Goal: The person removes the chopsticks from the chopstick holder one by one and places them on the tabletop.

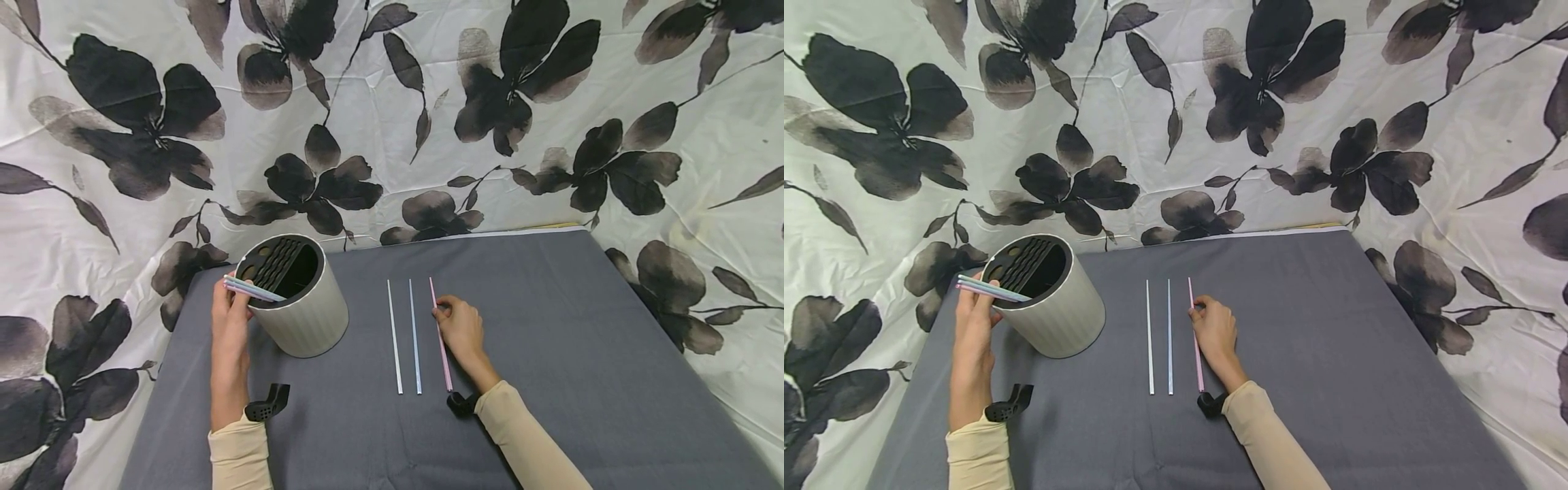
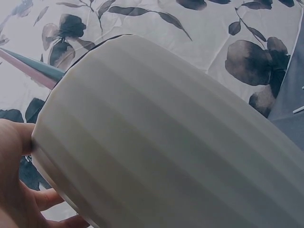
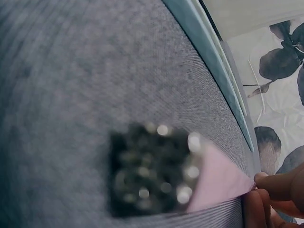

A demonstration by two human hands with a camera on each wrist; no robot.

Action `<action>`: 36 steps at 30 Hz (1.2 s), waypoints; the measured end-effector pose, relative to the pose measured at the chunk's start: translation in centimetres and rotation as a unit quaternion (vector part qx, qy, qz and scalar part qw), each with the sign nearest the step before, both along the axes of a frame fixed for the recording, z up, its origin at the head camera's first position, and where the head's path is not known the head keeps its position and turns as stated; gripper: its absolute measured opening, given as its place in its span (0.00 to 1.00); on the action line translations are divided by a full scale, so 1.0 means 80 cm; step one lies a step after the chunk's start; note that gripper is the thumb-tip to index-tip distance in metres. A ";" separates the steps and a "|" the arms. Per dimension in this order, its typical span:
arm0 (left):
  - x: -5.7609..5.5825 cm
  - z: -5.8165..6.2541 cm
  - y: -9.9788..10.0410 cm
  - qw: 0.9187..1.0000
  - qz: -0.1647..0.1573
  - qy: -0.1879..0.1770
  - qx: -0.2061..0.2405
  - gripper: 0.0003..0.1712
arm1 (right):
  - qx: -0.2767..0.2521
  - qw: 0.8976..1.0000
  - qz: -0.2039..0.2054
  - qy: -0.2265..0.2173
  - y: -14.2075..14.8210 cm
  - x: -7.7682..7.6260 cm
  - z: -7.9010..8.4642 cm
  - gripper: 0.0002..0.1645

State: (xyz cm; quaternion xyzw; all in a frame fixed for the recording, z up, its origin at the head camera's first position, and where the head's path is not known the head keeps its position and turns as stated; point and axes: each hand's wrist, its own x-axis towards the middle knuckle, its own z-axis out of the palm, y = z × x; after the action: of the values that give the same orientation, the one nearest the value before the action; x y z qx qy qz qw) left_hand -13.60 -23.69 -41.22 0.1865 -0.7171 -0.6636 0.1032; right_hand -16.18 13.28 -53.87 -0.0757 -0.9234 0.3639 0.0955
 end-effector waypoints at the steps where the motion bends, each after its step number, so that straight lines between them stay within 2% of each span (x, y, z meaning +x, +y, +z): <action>1: 0.000 0.000 0.000 1.000 0.001 0.000 -0.001 0.30 | 0.001 1.000 0.002 0.001 0.001 -0.001 0.000 0.13; 12: -0.003 -0.002 0.001 1.000 -0.001 0.002 0.002 0.29 | -0.028 1.000 0.008 -0.002 0.006 -0.006 0.008 0.11; 15: -0.003 -0.002 0.002 1.000 0.001 0.004 0.001 0.29 | -0.042 0.999 0.017 0.018 0.004 -0.009 0.014 0.12; 18: -0.004 -0.002 0.003 1.000 0.002 0.004 -0.001 0.28 | -0.087 0.993 0.049 0.055 -0.002 -0.013 0.021 0.14; 23: -0.005 -0.001 0.004 1.000 0.006 0.005 -0.007 0.24 | -0.175 0.971 0.126 0.098 -0.014 -0.018 0.032 0.20; 27: -0.005 -0.003 0.005 1.000 0.008 0.022 -0.008 0.20 | -0.247 0.951 0.163 0.085 -0.026 -0.017 0.041 0.25; 32: -0.005 -0.004 0.006 0.999 0.008 0.031 -0.008 0.19 | -0.348 0.914 0.197 0.062 -0.045 -0.014 0.055 0.28; 36: -0.005 -0.004 0.006 1.000 0.008 0.027 -0.009 0.21 | -0.393 0.889 0.228 0.059 -0.062 -0.013 0.071 0.29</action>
State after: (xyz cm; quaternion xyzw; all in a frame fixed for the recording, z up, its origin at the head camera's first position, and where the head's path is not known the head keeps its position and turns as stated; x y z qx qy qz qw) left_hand -14.03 -23.18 -41.55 0.1737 -0.7184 -0.6611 0.1294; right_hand -17.23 8.33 -48.18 0.1275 -0.6892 0.7128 0.0269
